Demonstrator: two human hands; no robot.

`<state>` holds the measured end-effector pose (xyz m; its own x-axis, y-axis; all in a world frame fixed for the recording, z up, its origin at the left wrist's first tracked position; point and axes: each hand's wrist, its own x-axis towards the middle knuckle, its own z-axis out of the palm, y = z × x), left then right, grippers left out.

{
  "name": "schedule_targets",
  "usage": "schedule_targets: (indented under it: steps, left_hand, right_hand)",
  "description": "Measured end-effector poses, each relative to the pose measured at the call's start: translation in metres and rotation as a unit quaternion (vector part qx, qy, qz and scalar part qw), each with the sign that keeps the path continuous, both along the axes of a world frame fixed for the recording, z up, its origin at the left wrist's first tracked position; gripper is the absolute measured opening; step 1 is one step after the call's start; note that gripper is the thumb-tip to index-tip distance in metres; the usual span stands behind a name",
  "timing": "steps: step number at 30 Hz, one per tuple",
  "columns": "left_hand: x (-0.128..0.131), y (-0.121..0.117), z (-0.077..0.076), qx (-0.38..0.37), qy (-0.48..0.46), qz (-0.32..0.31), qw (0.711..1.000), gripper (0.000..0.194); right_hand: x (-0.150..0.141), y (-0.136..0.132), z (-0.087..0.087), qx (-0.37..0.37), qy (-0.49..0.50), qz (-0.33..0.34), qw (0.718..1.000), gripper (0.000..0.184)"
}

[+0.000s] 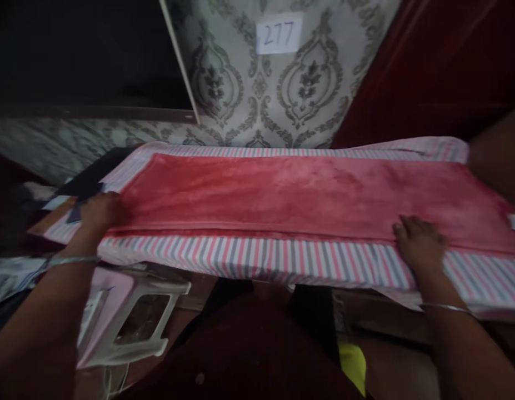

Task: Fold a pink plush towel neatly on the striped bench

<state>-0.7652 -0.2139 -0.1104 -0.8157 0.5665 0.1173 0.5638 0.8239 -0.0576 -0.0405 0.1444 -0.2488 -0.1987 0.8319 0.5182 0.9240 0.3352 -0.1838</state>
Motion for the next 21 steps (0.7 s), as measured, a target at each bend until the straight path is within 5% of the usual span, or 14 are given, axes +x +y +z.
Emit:
schedule_targets:
  steps: [3, 6, 8, 10, 13, 21]
  left_hand:
    - [0.051, 0.026, -0.012, 0.051, 0.040, -0.188, 0.980, 0.036]
    - [0.118, 0.052, -0.031, 0.090, -0.053, -0.431, 0.896, 0.028]
    - [0.158, 0.067, -0.043, 0.093, -0.089, -0.522, 0.843, 0.027]
    - [0.184, 0.078, -0.052, 0.093, -0.085, -0.559, 0.820, 0.027]
    - [0.199, 0.090, -0.061, 0.080, -0.048, -0.557, 0.825, 0.027]
    - [0.201, 0.091, -0.068, 0.068, 0.010, -0.528, 0.846, 0.032]
  right_hand:
    - [-0.030, -0.020, 0.018, -0.035, 0.036, 0.051, 0.997, 0.052]
    - [-0.072, -0.051, 0.027, -0.008, 0.066, 0.177, 0.982, 0.045]
    - [-0.099, -0.072, 0.029, -0.020, 0.059, 0.264, 0.963, 0.042]
    - [-0.120, -0.087, 0.031, -0.042, 0.039, 0.320, 0.946, 0.041]
    - [-0.135, -0.095, 0.031, -0.056, 0.023, 0.345, 0.937, 0.037]
    - [-0.147, -0.090, 0.029, -0.020, 0.093, 0.281, 0.955, 0.030]
